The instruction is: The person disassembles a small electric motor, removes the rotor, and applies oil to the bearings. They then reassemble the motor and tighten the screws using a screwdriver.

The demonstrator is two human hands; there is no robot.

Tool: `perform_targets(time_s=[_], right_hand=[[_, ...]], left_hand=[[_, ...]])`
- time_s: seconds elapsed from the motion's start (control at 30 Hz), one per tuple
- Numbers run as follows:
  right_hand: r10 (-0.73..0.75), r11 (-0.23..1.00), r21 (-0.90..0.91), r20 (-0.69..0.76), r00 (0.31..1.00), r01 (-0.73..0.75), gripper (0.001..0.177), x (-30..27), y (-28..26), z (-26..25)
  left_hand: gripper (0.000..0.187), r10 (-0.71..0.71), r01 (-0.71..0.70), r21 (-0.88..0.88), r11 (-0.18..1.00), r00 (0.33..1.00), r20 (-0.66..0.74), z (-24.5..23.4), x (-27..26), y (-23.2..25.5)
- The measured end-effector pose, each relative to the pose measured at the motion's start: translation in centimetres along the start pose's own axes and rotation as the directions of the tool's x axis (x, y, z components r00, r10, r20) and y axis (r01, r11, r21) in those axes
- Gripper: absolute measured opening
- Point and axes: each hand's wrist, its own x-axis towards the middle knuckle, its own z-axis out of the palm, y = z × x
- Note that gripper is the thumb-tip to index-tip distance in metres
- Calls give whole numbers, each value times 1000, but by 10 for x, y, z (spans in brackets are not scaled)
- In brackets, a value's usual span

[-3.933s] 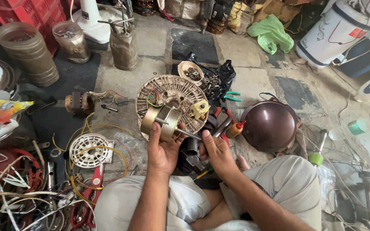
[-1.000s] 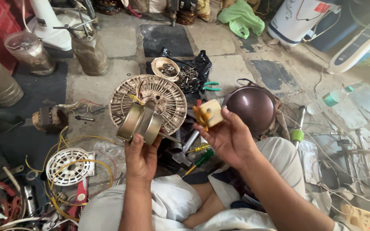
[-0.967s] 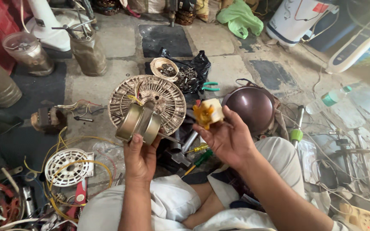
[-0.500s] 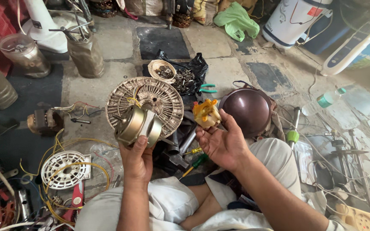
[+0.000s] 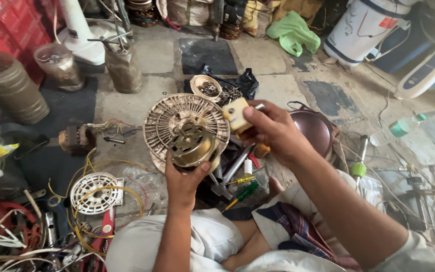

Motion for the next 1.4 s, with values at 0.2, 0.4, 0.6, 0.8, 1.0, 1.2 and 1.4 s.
perform_targets(time_s=[0.2, 0.4, 0.6, 0.8, 1.0, 1.2, 1.4], right_hand=[[-58, 718, -666, 233, 971, 203, 68, 35, -53, 38], [-42, 596, -641, 576, 816, 483, 62, 61, -68, 47], [30, 656, -589, 645, 764, 472, 63, 60, -72, 37], [80, 639, -621, 640, 764, 453, 64, 52, -69, 38], [17, 709, -521, 686, 727, 475, 64, 38, -69, 35], [-68, 666, -455, 753, 655, 592, 62, 39, -66, 38], [-30, 855, -327, 744, 668, 403, 57, 43, -53, 42]], left_hand=[[96, -136, 137, -23, 990, 990, 32, -1, -2, 0], [90, -103, 118, -86, 989, 982, 160, -4, -4, 7], [89, -131, 163, -238, 957, 981, 145, -11, -10, -2], [94, -98, 151, -286, 946, 977, 189, -9, -10, 4], [94, -84, 160, -396, 904, 976, 202, -16, -10, -1], [94, -166, 235, -503, 832, 970, 180, -35, -15, -17], [98, -220, 307, -565, 766, 951, 218, -45, -14, -17]])
